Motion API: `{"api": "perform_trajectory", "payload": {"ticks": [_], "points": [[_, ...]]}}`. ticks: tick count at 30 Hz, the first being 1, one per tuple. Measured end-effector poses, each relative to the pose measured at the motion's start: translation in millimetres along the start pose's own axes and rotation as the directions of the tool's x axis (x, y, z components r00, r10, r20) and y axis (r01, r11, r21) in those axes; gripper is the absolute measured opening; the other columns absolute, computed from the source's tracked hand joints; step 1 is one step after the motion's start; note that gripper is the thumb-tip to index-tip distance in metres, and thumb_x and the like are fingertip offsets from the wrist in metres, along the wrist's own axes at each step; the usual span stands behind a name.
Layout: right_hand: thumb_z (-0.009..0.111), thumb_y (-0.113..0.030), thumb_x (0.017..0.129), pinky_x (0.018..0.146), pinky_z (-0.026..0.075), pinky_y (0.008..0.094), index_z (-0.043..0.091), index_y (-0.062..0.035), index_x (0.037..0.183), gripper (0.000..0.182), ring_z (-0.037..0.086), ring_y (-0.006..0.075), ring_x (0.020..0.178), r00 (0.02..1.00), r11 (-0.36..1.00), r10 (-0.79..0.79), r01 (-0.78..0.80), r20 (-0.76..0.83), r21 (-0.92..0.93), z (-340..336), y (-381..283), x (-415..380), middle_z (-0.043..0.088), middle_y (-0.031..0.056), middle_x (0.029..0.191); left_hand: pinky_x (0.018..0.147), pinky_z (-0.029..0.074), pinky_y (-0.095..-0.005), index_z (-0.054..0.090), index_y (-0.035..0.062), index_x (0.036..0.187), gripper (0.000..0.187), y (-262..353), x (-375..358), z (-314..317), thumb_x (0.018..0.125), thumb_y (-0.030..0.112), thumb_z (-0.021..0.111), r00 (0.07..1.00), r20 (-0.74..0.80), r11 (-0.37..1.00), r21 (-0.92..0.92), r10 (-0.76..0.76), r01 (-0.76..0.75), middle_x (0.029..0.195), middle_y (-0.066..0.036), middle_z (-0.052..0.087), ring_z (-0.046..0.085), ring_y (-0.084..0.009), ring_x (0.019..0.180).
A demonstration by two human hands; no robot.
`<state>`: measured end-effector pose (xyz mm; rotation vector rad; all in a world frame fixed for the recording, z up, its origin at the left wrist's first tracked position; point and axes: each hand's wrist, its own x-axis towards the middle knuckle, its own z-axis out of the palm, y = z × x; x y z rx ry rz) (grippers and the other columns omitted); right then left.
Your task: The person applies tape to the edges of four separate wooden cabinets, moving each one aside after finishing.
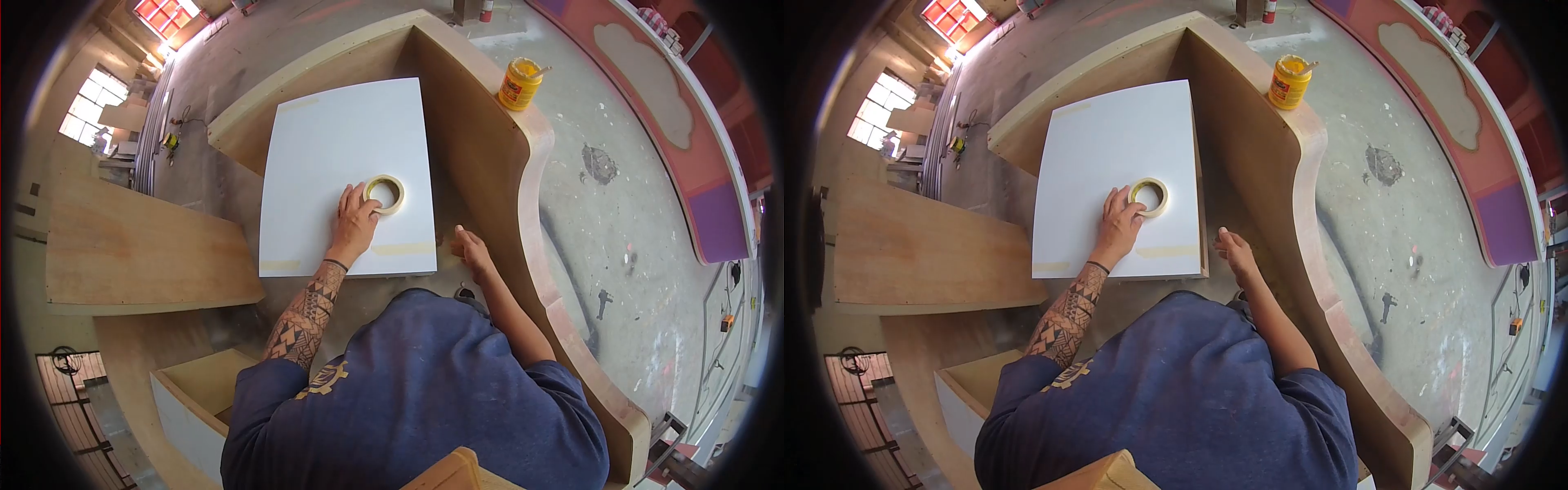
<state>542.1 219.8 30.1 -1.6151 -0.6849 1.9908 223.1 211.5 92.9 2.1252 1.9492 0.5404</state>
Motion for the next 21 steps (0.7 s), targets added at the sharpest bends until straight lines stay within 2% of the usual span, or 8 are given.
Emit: {"api": "perform_trajectory", "payload": {"ticks": [2, 6, 10, 12, 13, 17, 19, 21], "points": [[0.069, -0.045, 0.105, 0.109, 0.051, 0.0389, 0.06, 0.001, 0.149, 0.064, 0.07, 0.0273, 0.126, 0.903, 0.861, -0.418, 0.36, -0.099, -0.359, -4.5, -6.0, 2.1, 0.074, 0.0216, 0.133, 0.126, 0.036, -0.0531, 0.072, 0.0092, 0.129, 0.031, 4.6, 2.5, -1.1, 0.099, 0.016, 0.075, 1.0, -0.025, 0.996, -0.084, 0.017, -0.019, 0.159, -0.019, 0.051, 0.039, -0.0448, 0.153], [0.069, -0.033, 0.106, 0.099, 0.057, 0.036, 0.062, 0.0019, 0.146, 0.053, 0.075, 0.0249, 0.115, 0.806, 0.753, -0.591, 0.563, 0.026, -0.342, 9.2, -53.7, -35.4, 0.078, 0.0187, 0.123, 0.114, 0.05, -0.0424, 0.072, 0.0056, 0.126, 0.029, 42.9, 3.4, -28.2, 0.1, 0.016, 0.078, 0.99, 0.115, 0.84, -0.526, -0.086, 0.134, 0.14, -0.017, 0.067, 0.063, -0.035, 0.135], [0.071, -0.018, 0.105, 0.095, 0.058, 0.0359, 0.072, -0.0012, 0.133, 0.032, 0.076, 0.0225, 0.109, 0.685, 0.661, -0.713, 0.728, 0.149, -0.184, 29.7, -95.4, -77.2, 0.078, 0.0147, 0.118, 0.109, 0.054, -0.0373, 0.071, 0.0015, 0.127, 0.027, 78.8, -4.6, -25.8, 0.104, 0.016, 0.075, 0.988, 0.101, 0.635, -0.758, -0.114, 0.151, 0.134, -0.016, 0.071, 0.069, -0.0285, 0.127], [0.077, -0.013, 0.1, 0.091, 0.059, 0.0362, 0.075, -0.0025, 0.124, 0.026, 0.076, 0.0241, 0.102, 0.411, 0.335, -0.887, 0.887, 0.211, -0.319, 31.7, -112.0, -94.7, 0.077, 0.0133, 0.108, 0.113, 0.052, -0.0383, 0.069, -0.0022, 0.127, 0.028, 97.0, -5.3, -27.0, 0.106, 0.017, 0.073, 0.993, 0.035, 0.57, -0.816, -0.115, 0.095, 0.135, -0.015, 0.07, 0.064, -0.0278, 0.136], [0.081, -0.01, 0.095, 0.088, 0.06, 0.0367, 0.076, -0.0025, 0.116, 0.022, 0.076, 0.0259, 0.099, 0.381, 0.303, -0.9, 0.896, 0.211, -0.324, 33.2, -119.3, -103.6, 0.074, 0.0133, 0.102, 0.116, 0.051, -0.0391, 0.07, -0.0003, 0.126, 0.027, 103.7, -5.0, -27.8, 0.105, 0.016, 0.073, 0.995, 0.023, 0.57, -0.819, -0.093, 0.072, 0.136, -0.016, 0.07, 0.06, -0.0296, 0.142], [0.083, -0.009, 0.094, 0.086, 0.06, 0.0373, 0.076, -0.0022, 0.114, 0.022, 0.077, 0.0266, 0.099, 0.358, 0.264, -0.911, 0.886, 0.203, -0.381, 26.0, -123.9, -104.9, 0.075, 0.0134, 0.104, 0.116, 0.05, -0.0411, 0.071, 0.003, 0.126, 0.025, 129.2, -7.1, -32.5, 0.105, 0.015, 0.074, 0.996, -0.06, 0.673, -0.739, -0.073, 0.005, 0.135, -0.016, 0.07, 0.059, -0.0313, 0.144], [0.084, -0.009, 0.092, 0.085, 0.061, 0.0374, 0.076, -0.002, 0.113, 0.023, 0.077, 0.028, 0.097, 0.488, 0.422, -0.858, 0.848, 0.161, -0.32, 20.8, -123.8, -104.8, 0.076, 0.014, 0.107, 0.114, 0.051, -0.0425, 0.072, 0.0053, 0.124, 0.024, 139.8, -7.7, -32.8, 0.104, 0.018, 0.075, 0.992, -0.094, 0.695, -0.719, -0.088, -0.006, 0.133, -0.018, 0.07, 0.058, -0.034, 0.145], [0.085, -0.01, 0.091, 0.086, 0.061, 0.0382, 0.076, -0.0024, 0.113, 0.025, 0.076, 0.0288, 0.099, 0.475, 0.401, -0.861, 0.854, 0.181, -0.331, 13.0, -125.0, -104.2, 0.076, 0.0142, 0.108, 0.112, 0.051, -0.0425, 0.072, 0.0055, 0.124, 0.025, 150.3, -8.5, -35.5, 0.103, 0.019, 0.076, 0.988, -0.124, 0.776, -0.631, -0.09, -0.009, 0.132, -0.018, 0.071, 0.06, -0.0345, 0.142]]}}
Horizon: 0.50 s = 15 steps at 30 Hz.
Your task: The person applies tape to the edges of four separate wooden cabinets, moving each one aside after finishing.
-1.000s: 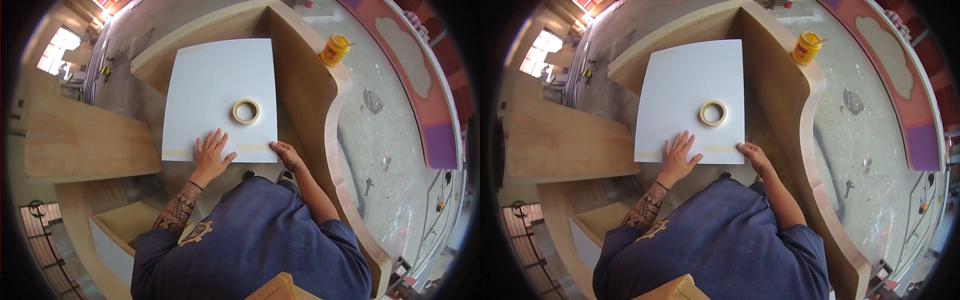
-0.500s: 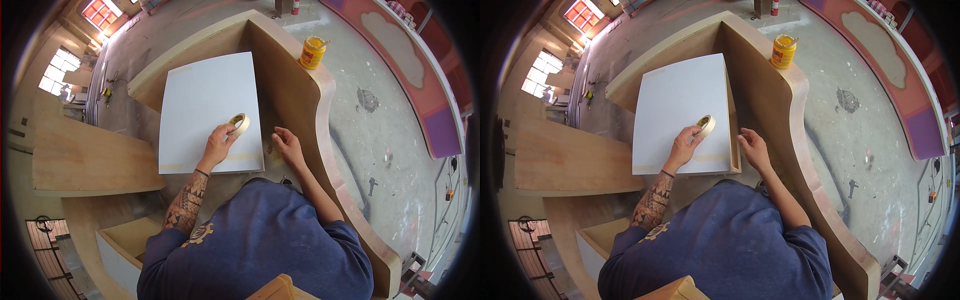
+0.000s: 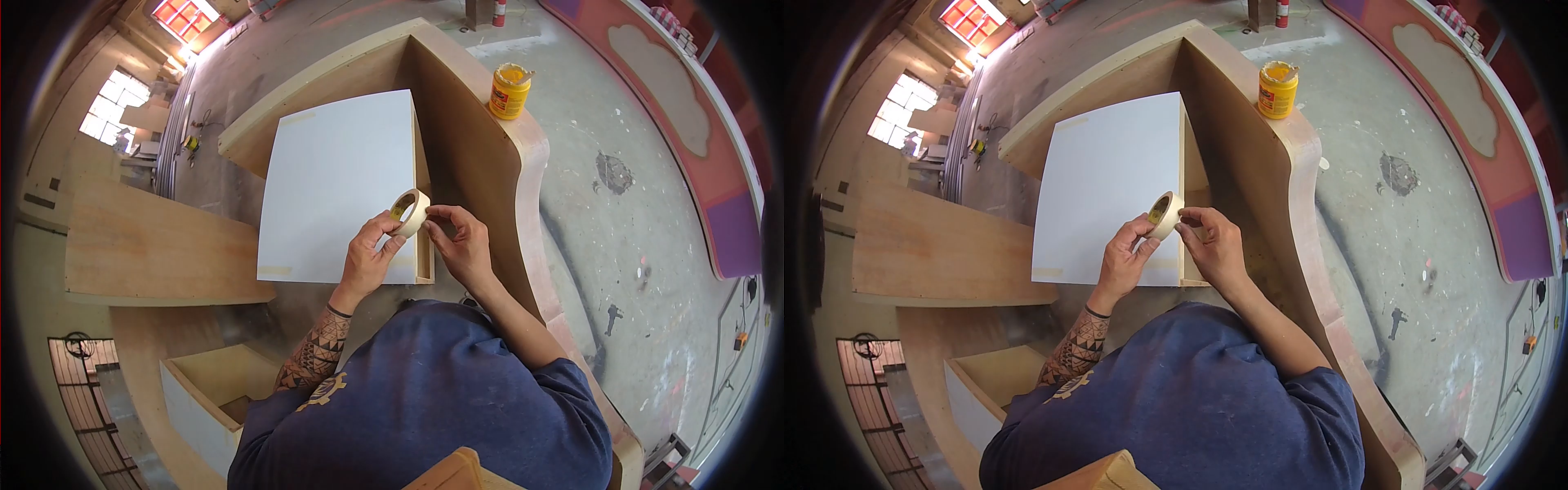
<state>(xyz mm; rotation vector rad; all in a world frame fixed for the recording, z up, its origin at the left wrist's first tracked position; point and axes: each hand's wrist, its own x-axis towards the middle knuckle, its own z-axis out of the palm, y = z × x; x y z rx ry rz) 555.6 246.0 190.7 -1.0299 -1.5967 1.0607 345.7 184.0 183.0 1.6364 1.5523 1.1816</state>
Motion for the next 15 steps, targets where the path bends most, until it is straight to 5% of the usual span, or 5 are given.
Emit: {"api": "perform_trajectory", "payload": {"ticks": [2, 4, 8, 10, 15], "points": [[0.086, -0.011, 0.09, 0.088, 0.061, 0.0389, 0.076, -0.0027, 0.114, 0.028, 0.076, 0.0296, 0.101, 1.0, 1.0, -0.018, 0.019, 0.016, -0.018, -6.0, 1.6, 0.7, 0.077, 0.0143, 0.108, 0.111, 0.052, -0.0425, 0.073, 0.0057, 0.123, 0.026, 10.7, -0.4, 4.5, 0.103, 0.021, 0.076, 1.0, -0.021, 0.993, 0.115, 0.017, -0.015, 0.13, -0.018, 0.071, 0.063, -0.035, 0.138], [0.085, -0.014, 0.088, 0.093, 0.06, 0.0413, 0.076, -0.0035, 0.116, 0.031, 0.074, 0.0308, 0.106, 0.97, 0.954, -0.237, 0.223, -0.05, -0.201, -10.3, 1.9, 1.4, 0.078, 0.0147, 0.11, 0.104, 0.054, -0.0419, 0.073, 0.0038, 0.121, 0.026, 20.6, -2.2, 9.2, 0.103, 0.021, 0.075, 1.0, -0.008, 0.989, 0.146, -0.015, 0.016, 0.126, -0.017, 0.072, 0.068, -0.0337, 0.123], [0.082, -0.015, 0.087, 0.095, 0.058, 0.0424, 0.078, -0.0034, 0.112, 0.028, 0.072, 0.0325, 0.111, 0.938, 0.931, -0.326, 0.341, 0.122, -0.133, -30.8, 3.6, 11.3, 0.078, 0.0151, 0.107, 0.093, 0.056, -0.0416, 0.073, 0.0018, 0.117, 0.022, 38.6, -0.7, 11.1, 0.103, 0.018, 0.071, 0.995, 0.092, 0.997, 0.073, -0.041, 0.034, 0.117, -0.014, 0.072, 0.066, -0.0303, 0.107], [0.076, -0.013, 0.086, 0.083, 0.057, 0.0373, 0.078, -0.0021, 0.106, 0.023, 0.073, 0.0268, 0.094, 0.913, 0.999, -0.036, 0.041, 0.407, -0.003, -41.3, 8.8, 10.9, 0.078, 0.0126, 0.096, 0.087, 0.053, -0.0427, 0.072, 0.0006, 0.111, 0.019, 48.4, 1.8, 11.5, 0.1, 0.015, 0.067, 0.983, 0.183, 0.993, 0.119, -0.02, -0.002, 0.106, -0.014, 0.069, 0.062, -0.0307, 0.1], [0.072, -0.011, 0.085, 0.065, 0.05, 0.0295, 0.078, 0.0003, 0.102, 0.021, 0.063, 0.0109, 0.07, 0.832, 0.959, 0.19, -0.271, 0.521, 0.085, -43.6, 34.8, 4.8, 0.072, 0.0071, 0.078, 0.085, 0.049, -0.041, 0.07, 0.0005, 0.102, 0.016, 58.1, 3.1, 25.3, 0.096, 0.015, 0.066, 0.983, 0.171, 0.968, 0.226, 0.066, -0.105, 0.098, -0.012, 0.065, 0.059, -0.0307, 0.094]]}}
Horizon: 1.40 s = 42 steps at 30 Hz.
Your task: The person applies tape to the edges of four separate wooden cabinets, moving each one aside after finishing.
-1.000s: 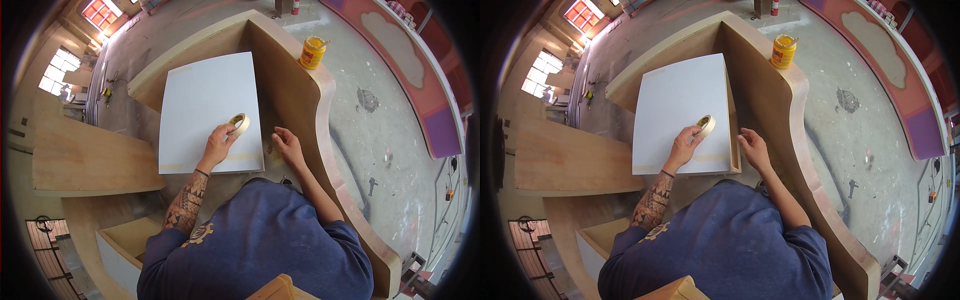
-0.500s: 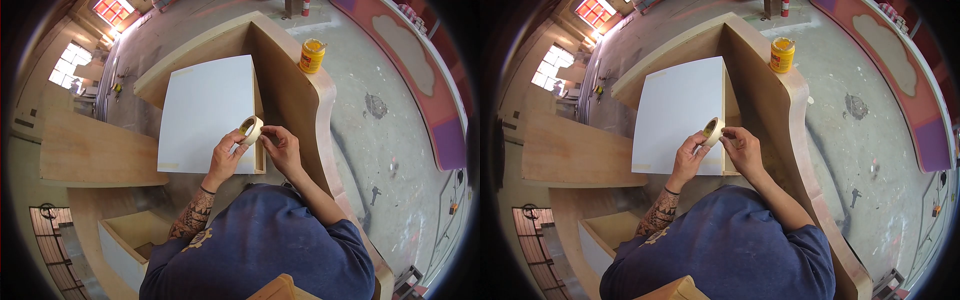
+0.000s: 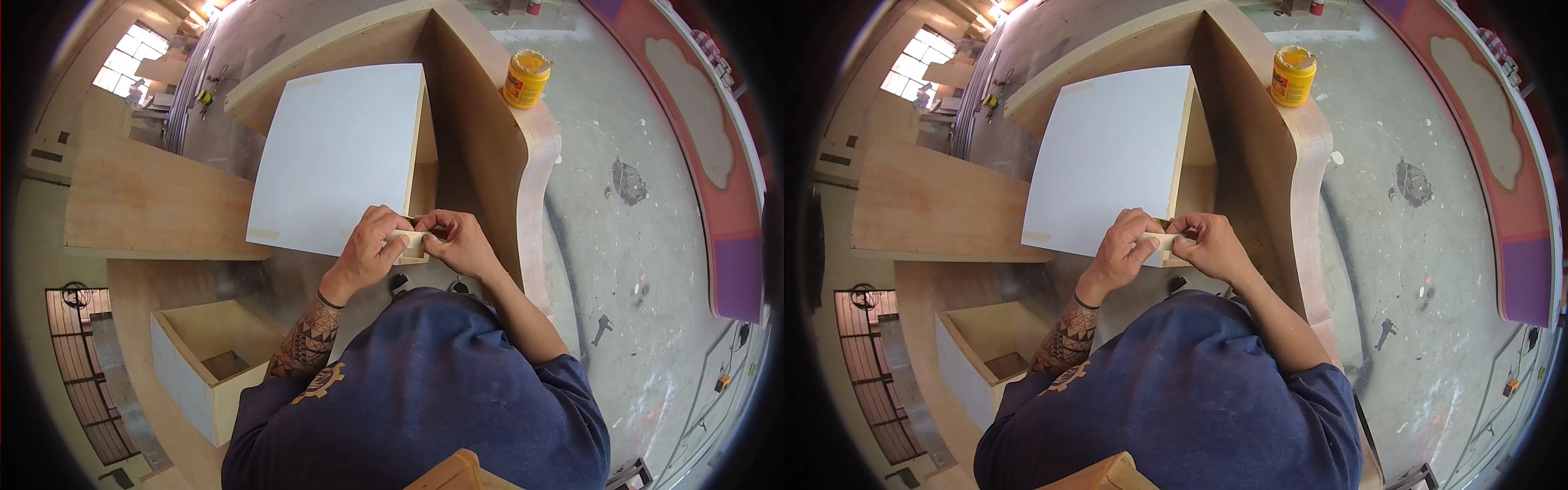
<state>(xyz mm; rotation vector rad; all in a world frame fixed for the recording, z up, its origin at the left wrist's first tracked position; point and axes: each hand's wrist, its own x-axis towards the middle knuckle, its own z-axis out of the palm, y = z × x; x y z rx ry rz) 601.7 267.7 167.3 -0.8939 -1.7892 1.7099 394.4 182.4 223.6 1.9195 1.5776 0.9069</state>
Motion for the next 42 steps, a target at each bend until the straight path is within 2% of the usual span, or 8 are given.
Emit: {"api": "perform_trajectory", "payload": {"ticks": [5, 14, 20, 22, 23, 25, 29, 42], "points": [[0.07, -0.009, 0.087, 0.061, 0.048, 0.0274, 0.077, 0.0027, 0.099, 0.018, 0.059, 0.0055, 0.067, 0.999, 0.978, 0.03, -0.038, 0.044, 0.207, -7.6, 6.9, -7.4, 0.07, 0.0051, 0.075, 0.086, 0.05, -0.0423, 0.069, 0.0007, 0.098, 0.016, 9.4, 4.5, 4.9, 0.094, 0.016, 0.067, 0.998, 0.034, 0.999, -0.002, -0.046, 0.046, 0.094, -0.012, 0.064, 0.059, -0.0324, 0.095], [0.061, 0.0, 0.089, 0.063, 0.049, 0.0272, 0.076, 0.0027, 0.098, 0.018, 0.06, 0.0061, 0.068, 0.998, 0.997, 0.066, -0.065, -0.021, 0.052, -15.2, -1.8, -20.2, 0.071, 0.0037, 0.076, 0.085, 0.048, -0.0386, 0.068, -0.0005, 0.098, 0.016, 3.6, 11.0, 12.2, 0.093, 0.014, 0.063, 0.99, 0.094, 0.981, -0.159, -0.101, 0.115, 0.091, -0.01, 0.061, 0.058, -0.0258, 0.092], [0.062, 0.004, 0.097, 0.074, 0.048, 0.0226, 0.063, -0.0021, 0.132, 0.036, 0.06, 0.0057, 0.084, 0.998, 0.943, 0.038, -0.055, 0.059, 0.328, -6.0, -0.1, -27.2, 0.067, 0.0007, 0.095, 0.092, 0.05, -0.0341, 0.069, -0.0003, 0.11, 0.02, -16.5, 18.3, 17.6, 0.099, 0.015, 0.062, 0.948, 0.17, 0.812, -0.491, -0.268, 0.317, 0.098, -0.008, 0.064, 0.061, -0.019, 0.1], [0.067, 0.001, 0.1, 0.078, 0.049, 0.0233, 0.054, -0.0044, 0.143, 0.045, 0.062, 0.0069, 0.089, 0.994, 0.922, 0.067, -0.096, 0.089, 0.376, -0.7, -1.4, -27.6, 0.066, 0.0004, 0.099, 0.099, 0.051, -0.0343, 0.069, 0.0011, 0.12, 0.024, -22.6, 19.2, 21.7, 0.101, 0.014, 0.066, 0.972, -0.027, 0.866, -0.461, -0.233, 0.195, 0.105, -0.01, 0.068, 0.066, -0.0225, 0.109], [0.069, -0.003, 0.103, 0.08, 0.052, 0.0252, 0.058, -0.0023, 0.139, 0.038, 0.064, 0.0084, 0.09, 0.996, 0.944, 0.081, -0.086, 0.029, 0.32, 3.1, -2.1, -28.3, 0.068, 0.0018, 0.1, 0.099, 0.051, -0.0343, 0.069, 0.0011, 0.12, 0.024, -26.0, 17.6, 20.3, 0.101, 0.014, 0.066, 0.974, -0.026, 0.865, -0.465, -0.224, 0.186, 0.105, -0.01, 0.068, 0.066, -0.0225, 0.109], [0.07, -0.004, 0.103, 0.083, 0.054, 0.0269, 0.059, -0.0011, 0.138, 0.037, 0.067, 0.0102, 0.094, 0.993, 0.979, 0.102, -0.088, -0.066, 0.184, 9.0, -11.3, -25.8, 0.071, 0.0044, 0.103, 0.098, 0.055, -0.0368, 0.073, 0.0022, 0.121, 0.024, -23.4, 16.1, 11.7, 0.099, 0.013, 0.071, 0.967, -0.253, 0.993, 0.115, 0.041, -0.012, 0.108, -0.012, 0.071, 0.07, -0.0265, 0.11], [0.074, -0.011, 0.101, 0.086, 0.061, 0.0369, 0.065, 0.0013, 0.132, 0.035, 0.08, 0.0259, 0.099, 0.955, 0.995, 0.033, -0.057, -0.294, -0.076, 24.4, -20.4, -23.6, 0.08, 0.0192, 0.113, 0.087, 0.06, -0.0382, 0.077, 0.0031, 0.111, 0.02, -18.9, 1.3, 9.0, 0.096, 0.015, 0.08, 0.991, -0.13, 0.999, 0.013, 0.034, -0.033, 0.109, -0.014, 0.072, 0.073, -0.0272, 0.098], [0.075, -0.014, 0.099, 0.082, 0.061, 0.0458, 0.07, -0.0051, 0.125, 0.027, 0.078, 0.0371, 0.095, 0.933, 0.9, -0.192, 0.043, -0.304, -0.435, 81.3, -28.0, -35.6, 0.08, 0.0179, 0.103, 0.083, 0.062, -0.0307, 0.07, -0.0005, 0.116, 0.019, -27.6, -35.6, 3.1, 0.098, 0.001, 0.076, 0.964, -0.014, 0.902, -0.357, -0.264, 0.242, 0.102, -0.009, 0.08, 0.078, -0.0167, 0.092]]}}
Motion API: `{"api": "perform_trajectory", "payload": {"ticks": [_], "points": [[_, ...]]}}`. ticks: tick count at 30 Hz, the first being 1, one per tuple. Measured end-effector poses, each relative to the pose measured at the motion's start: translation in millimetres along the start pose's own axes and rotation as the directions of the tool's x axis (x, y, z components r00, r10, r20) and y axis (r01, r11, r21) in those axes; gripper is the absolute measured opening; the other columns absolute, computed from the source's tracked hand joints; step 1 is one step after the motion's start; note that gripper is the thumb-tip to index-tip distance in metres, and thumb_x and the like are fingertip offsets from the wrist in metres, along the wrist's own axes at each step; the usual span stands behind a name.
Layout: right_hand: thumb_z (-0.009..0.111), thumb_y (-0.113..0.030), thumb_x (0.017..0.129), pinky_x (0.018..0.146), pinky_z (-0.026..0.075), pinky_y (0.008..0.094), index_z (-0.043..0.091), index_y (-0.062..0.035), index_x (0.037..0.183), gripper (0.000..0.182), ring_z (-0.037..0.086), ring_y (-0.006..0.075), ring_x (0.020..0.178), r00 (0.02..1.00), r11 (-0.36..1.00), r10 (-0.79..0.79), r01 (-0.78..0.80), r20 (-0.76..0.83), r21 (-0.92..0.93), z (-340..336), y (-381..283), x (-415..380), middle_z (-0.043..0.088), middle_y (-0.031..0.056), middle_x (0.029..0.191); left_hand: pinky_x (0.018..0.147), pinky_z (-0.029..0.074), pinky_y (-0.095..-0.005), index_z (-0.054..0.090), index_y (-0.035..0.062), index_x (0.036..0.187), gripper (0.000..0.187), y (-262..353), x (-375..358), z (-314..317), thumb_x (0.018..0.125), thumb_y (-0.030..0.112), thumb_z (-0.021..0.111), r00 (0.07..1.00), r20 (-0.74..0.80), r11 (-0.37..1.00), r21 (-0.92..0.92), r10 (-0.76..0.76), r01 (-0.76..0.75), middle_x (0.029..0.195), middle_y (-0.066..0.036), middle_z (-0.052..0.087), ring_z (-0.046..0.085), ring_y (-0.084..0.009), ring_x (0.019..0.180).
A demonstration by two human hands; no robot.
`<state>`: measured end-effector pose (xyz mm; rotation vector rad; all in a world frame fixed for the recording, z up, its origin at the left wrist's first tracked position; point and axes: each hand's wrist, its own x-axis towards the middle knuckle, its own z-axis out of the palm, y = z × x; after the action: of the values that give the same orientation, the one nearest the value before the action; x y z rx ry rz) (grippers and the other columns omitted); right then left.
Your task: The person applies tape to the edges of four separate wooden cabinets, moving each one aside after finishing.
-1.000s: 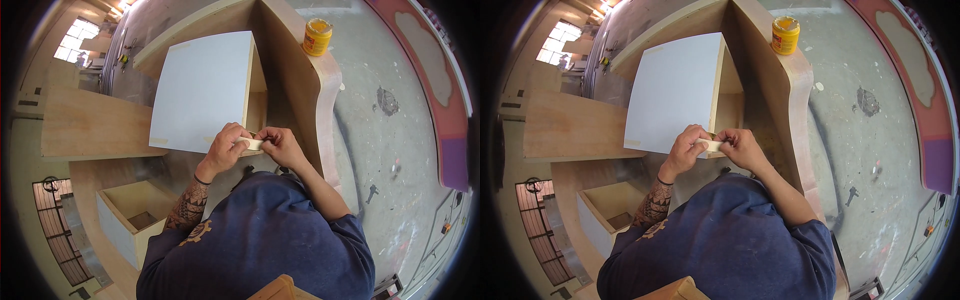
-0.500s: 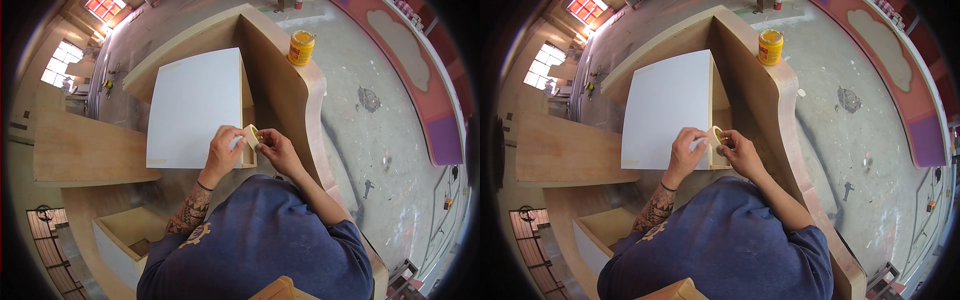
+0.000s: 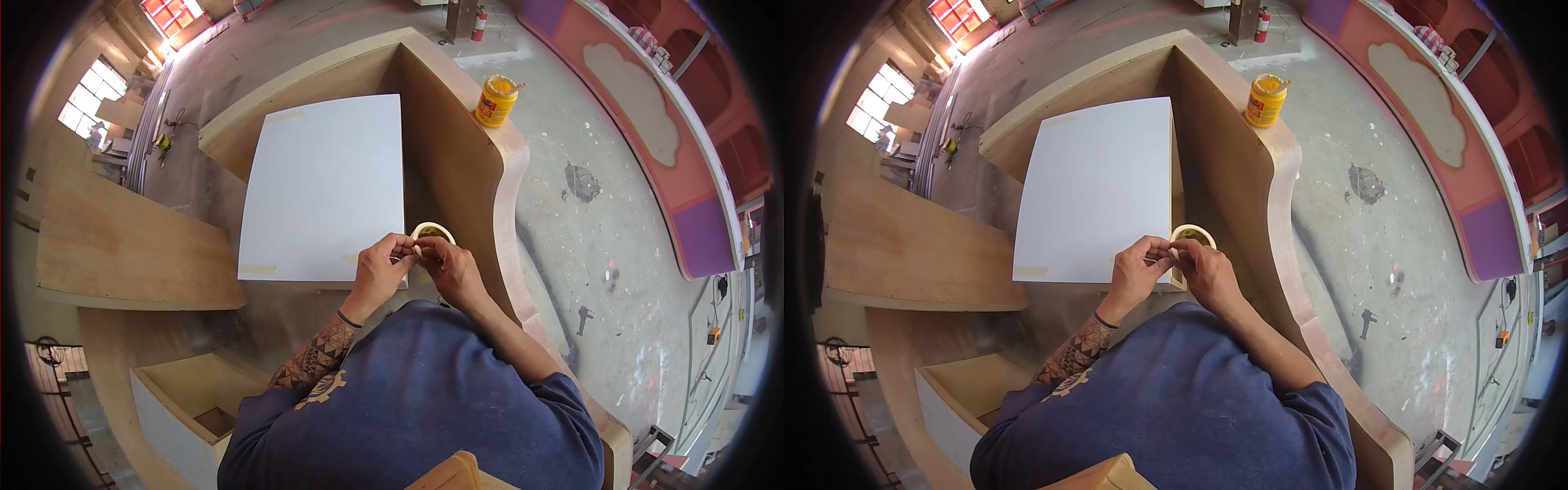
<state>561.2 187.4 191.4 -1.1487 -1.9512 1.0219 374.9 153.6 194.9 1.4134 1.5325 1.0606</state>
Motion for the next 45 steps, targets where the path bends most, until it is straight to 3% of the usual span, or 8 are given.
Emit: {"api": "perform_trajectory", "payload": {"ticks": [4, 10, 19, 27, 36, 40, 42, 45], "points": [[0.075, -0.009, 0.099, 0.085, 0.063, 0.0408, 0.069, -0.0014, 0.127, 0.03, 0.081, 0.0327, 0.097, 0.997, 0.997, -0.057, 0.059, 0.058, -0.041, 1.2, -13.4, -3.5, 0.081, 0.0196, 0.105, 0.083, 0.062, -0.0313, 0.069, -0.0008, 0.119, 0.022, -7.9, -4.7, -12.8, 0.099, 0.003, 0.075, 0.997, 0.075, 0.999, -0.022, -0.021, 0.023, 0.102, -0.009, 0.079, 0.077, -0.0175, 0.092], [0.074, -0.012, 0.099, 0.082, 0.061, 0.0459, 0.067, -0.0044, 0.124, 0.027, 0.079, 0.038, 0.095, 1.0, 1.0, 0.012, -0.012, -0.014, -0.004, 22.4, -16.8, -16.1, 0.081, 0.0182, 0.102, 0.08, 0.062, -0.0322, 0.065, -0.0037, 0.124, 0.026, -26.1, -12.3, -14.4, 0.099, 0.002, 0.07, 0.99, 0.101, 0.995, -0.03, 0.096, -0.093, 0.101, -0.011, 0.078, 0.076, -0.0161, 0.09], [0.073, -0.013, 0.101, 0.081, 0.061, 0.0467, 0.066, -0.0041, 0.121, 0.023, 0.078, 0.0389, 0.093, 0.997, 0.998, 0.051, -0.053, -0.051, -0.035, 36.2, -24.1, -24.5, 0.08, 0.0193, 0.1, 0.075, 0.06, -0.0307, 0.079, -0.0004, 0.104, 0.014, -38.9, -26.6, -23.3, 0.098, 0.012, 0.079, 0.992, 0.005, 0.991, 0.033, 0.128, -0.128, 0.09, -0.009, 0.078, 0.075, -0.015, 0.08], [0.07, -0.006, 0.1, 0.079, 0.06, 0.0461, 0.064, -0.0042, 0.122, 0.023, 0.077, 0.0382, 0.09, 0.997, 1.0, -0.011, 0.011, 0.07, 0.003, 44.8, -15.8, -19.4, 0.078, 0.0177, 0.093, 0.074, 0.059, -0.0431, 0.071, 0.0007, 0.097, 0.012, -47.7, -29.3, -27.5, 0.097, 0.013, 0.072, 0.991, 0.02, 0.97, 0.203, 0.13, -0.131, 0.095, -0.017, 0.077, 0.075, -0.0344, 0.083], [0.07, -0.006, 0.099, 0.08, 0.06, 0.0465, 0.063, -0.0028, 0.124, 0.026, 0.077, 0.0388, 0.09, 0.993, 0.986, 0.07, -0.083, 0.093, 0.147, 37.5, 7.6, 10.4, 0.077, 0.0195, 0.094, 0.074, 0.057, -0.0495, 0.062, 0.001, 0.103, 0.014, -58.0, 0.9, -11.5, 0.097, 0.012, 0.07, 0.974, 0.054, 0.883, 0.414, 0.219, -0.222, 0.101, -0.017, 0.072, 0.072, -0.0396, 0.085], [0.07, -0.008, 0.1, 0.08, 0.059, 0.0473, 0.062, -0.0018, 0.124, 0.027, 0.077, 0.0393, 0.091, 0.989, 0.976, 0.102, -0.12, 0.106, 0.183, 25.4, 37.1, 42.4, 0.078, 0.0202, 0.095, 0.074, 0.058, -0.0464, 0.062, -0.0007, 0.109, 0.016, -58.7, 33.3, 8.1, 0.1, 0.011, 0.069, 0.961, 0.014, 0.846, 0.471, 0.275, -0.249, 0.103, -0.016, 0.071, 0.073, -0.0358, 0.086], [0.074, -0.011, 0.1, 0.078, 0.059, 0.0427, 0.063, -0.0006, 0.122, 0.027, 0.078, 0.036, 0.09, 0.992, 0.973, 0.098, -0.112, 0.08, 0.2, 14.5, 55.0, 60.2, 0.078, 0.0198, 0.096, 0.076, 0.061, -0.0373, 0.068, -0.0025, 0.114, 0.016, -50.1, 47.7, 24.4, 0.102, 0.008, 0.07, 0.971, -0.196, 0.96, 0.268, 0.135, -0.079, 0.102, -0.013, 0.076, 0.077, -0.0252, 0.09], [0.073, -0.011, 0.1, 0.076, 0.058, 0.0429, 0.062, -0.0011, 0.122, 0.027, 0.077, 0.0349, 0.086, 0.987, 0.966, 0.088, -0.117, 0.135, 0.229, -3.0, 79.9, 82.5, 0.077, 0.0179, 0.093, 0.078, 0.061, -0.032, 0.074, -0.0031, 0.112, 0.016, -37.1, 71.2, 34.3, 0.103, 0.01, 0.072, 0.988, -0.155, 0.954, 0.291, -0.024, 0.069, 0.102, -0.012, 0.079, 0.077, -0.0176, 0.089]]}}
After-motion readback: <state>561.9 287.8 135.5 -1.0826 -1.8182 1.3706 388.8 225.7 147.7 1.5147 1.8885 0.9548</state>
